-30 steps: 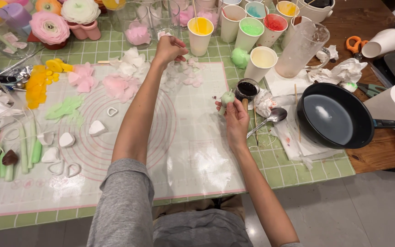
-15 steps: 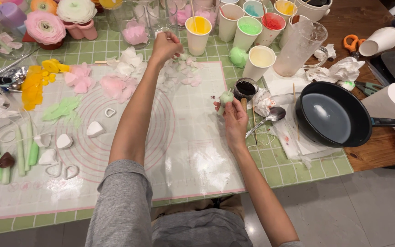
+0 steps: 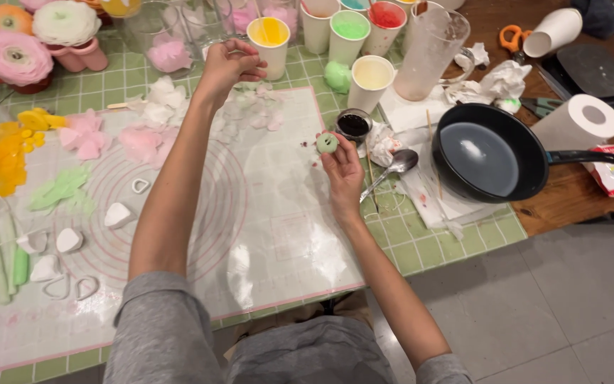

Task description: Assembling decorative wax components and petals into a small green candle base.

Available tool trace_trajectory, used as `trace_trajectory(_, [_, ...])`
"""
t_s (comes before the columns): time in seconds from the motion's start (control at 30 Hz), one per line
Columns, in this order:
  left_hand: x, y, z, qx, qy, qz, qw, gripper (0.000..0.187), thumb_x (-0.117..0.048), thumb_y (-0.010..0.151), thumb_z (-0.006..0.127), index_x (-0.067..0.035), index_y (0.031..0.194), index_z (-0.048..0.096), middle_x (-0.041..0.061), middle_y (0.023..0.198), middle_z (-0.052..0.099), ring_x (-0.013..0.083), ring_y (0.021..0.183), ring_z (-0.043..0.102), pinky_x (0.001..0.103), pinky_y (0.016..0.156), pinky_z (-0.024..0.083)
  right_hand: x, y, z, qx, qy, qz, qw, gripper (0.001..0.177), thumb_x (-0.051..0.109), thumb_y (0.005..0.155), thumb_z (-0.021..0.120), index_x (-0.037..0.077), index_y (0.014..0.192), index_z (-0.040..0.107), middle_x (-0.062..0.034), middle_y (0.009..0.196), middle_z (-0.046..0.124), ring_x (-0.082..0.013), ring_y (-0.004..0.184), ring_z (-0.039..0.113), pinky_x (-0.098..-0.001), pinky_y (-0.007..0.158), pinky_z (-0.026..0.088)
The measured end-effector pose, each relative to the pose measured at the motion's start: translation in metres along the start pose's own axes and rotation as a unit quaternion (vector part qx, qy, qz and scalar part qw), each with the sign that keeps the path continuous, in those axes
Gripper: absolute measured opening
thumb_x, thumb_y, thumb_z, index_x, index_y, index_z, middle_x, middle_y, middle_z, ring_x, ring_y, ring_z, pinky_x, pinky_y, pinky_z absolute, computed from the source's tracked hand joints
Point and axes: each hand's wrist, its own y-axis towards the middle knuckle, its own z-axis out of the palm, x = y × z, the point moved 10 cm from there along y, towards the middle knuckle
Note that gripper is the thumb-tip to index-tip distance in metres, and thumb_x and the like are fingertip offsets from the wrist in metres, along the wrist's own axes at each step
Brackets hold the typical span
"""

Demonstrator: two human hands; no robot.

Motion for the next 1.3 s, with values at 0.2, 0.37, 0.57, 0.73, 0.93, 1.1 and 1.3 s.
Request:
trace_trajectory(0.2, [-0.03, -0.005, 0.074, 0.105, 0.027, 0.058, 0.992, 0.015, -0.007, 0.097, 0.075, 0.004, 0.106, 0.073, 0.008, 0.095, 0.075, 0.0151, 0.08, 0.075, 0.028, 0.073, 0.063, 0.03, -0.005, 0.019, 0.025, -0.016, -0.066, 0.997, 0.042, 0.002, 0.104, 0.064, -0.001, 0.144, 0.051, -0.0156, 0.144, 0.061, -0.0211, 0.133, 0.061, -0.0351, 0.115, 0.052])
trace_trajectory(0.37, [-0.078, -0.025, 0.161, 0.148, 0.069, 0.045, 0.986, 0.021, -0.012, 0.095, 0.075, 0.005, 0.107, 0.073, 0.012, 0.086, 0.075, 0.0185, 0.073, 0.075, 0.03, 0.066, 0.062, 0.036, -0.008, 0.016, 0.001, -0.031, -0.076, 0.997, 0.05, -0.001, 0.102, 0.064, 0.001, 0.149, 0.047, -0.0143, 0.145, 0.06, -0.0175, 0.127, 0.062, -0.031, 0.103, 0.054])
trace_trajectory(0.57, [-0.086, -0.033, 0.273, 0.26, 0.05, 0.024, 0.964, 0.022, -0.014, 0.096, 0.073, 0.006, 0.105, 0.074, 0.012, 0.092, 0.08, 0.0155, 0.081, 0.081, 0.027, 0.074, 0.067, 0.014, -0.008, 0.006, -0.001, -0.042, -0.068, 0.997, 0.052, -0.004, 0.105, 0.061, 0.0, 0.154, 0.047, -0.0095, 0.147, 0.058, -0.0152, 0.124, 0.062, -0.028, 0.1, 0.053])
trace_trajectory(0.73, [-0.067, -0.038, 0.37, 0.346, 0.103, 0.033, 0.932, 0.014, -0.005, 0.087, 0.072, 0.0, 0.099, 0.068, 0.011, 0.083, 0.079, 0.0159, 0.073, 0.078, 0.026, 0.063, 0.063, -0.031, -0.008, -0.018, -0.026, 0.007, -0.024, 0.999, 0.054, -0.004, 0.105, 0.058, 0.003, 0.157, 0.043, -0.006, 0.144, 0.057, -0.0145, 0.114, 0.064, -0.0282, 0.1, 0.056])
trace_trajectory(0.93, [-0.03, -0.038, 0.449, 0.263, 0.36, 0.226, 0.866, 0.01, -0.006, 0.077, 0.071, -0.007, 0.086, 0.075, 0.016, 0.074, 0.077, 0.0281, 0.072, 0.076, 0.038, 0.072, 0.058, 0.007, -0.01, -0.007, -0.058, -0.076, 0.046, 0.994, 0.059, 0.008, 0.102, 0.066, 0.002, 0.159, 0.049, -0.0176, 0.113, 0.067, -0.0192, 0.099, 0.063, -0.0308, 0.09, 0.053])
trace_trajectory(1.1, [0.006, -0.046, 0.483, 0.233, 0.456, 0.249, 0.822, 0.01, -0.004, 0.072, 0.069, -0.007, 0.082, 0.068, 0.017, 0.081, 0.07, 0.039, 0.084, 0.067, 0.05, 0.074, 0.052, -0.016, -0.001, -0.004, -0.018, -0.043, 0.025, 0.999, 0.058, 0.017, 0.103, 0.067, 0.007, 0.156, 0.046, -0.0098, 0.142, 0.059, -0.0171, 0.129, 0.057, -0.0305, 0.107, 0.048])
trace_trajectory(1.3, [0.029, -0.035, 0.49, 0.206, 0.474, 0.255, 0.817, 0.01, -0.003, 0.064, 0.069, -0.012, 0.063, 0.073, 0.012, 0.075, 0.072, 0.0307, 0.091, 0.065, 0.042, 0.083, 0.042, -0.001, -0.007, 0.001, -0.016, -0.059, 0.02, 0.998, 0.054, 0.017, 0.106, 0.065, 0.007, 0.156, 0.048, -0.0112, 0.144, 0.059, -0.0198, 0.134, 0.057, -0.034, 0.115, 0.046])
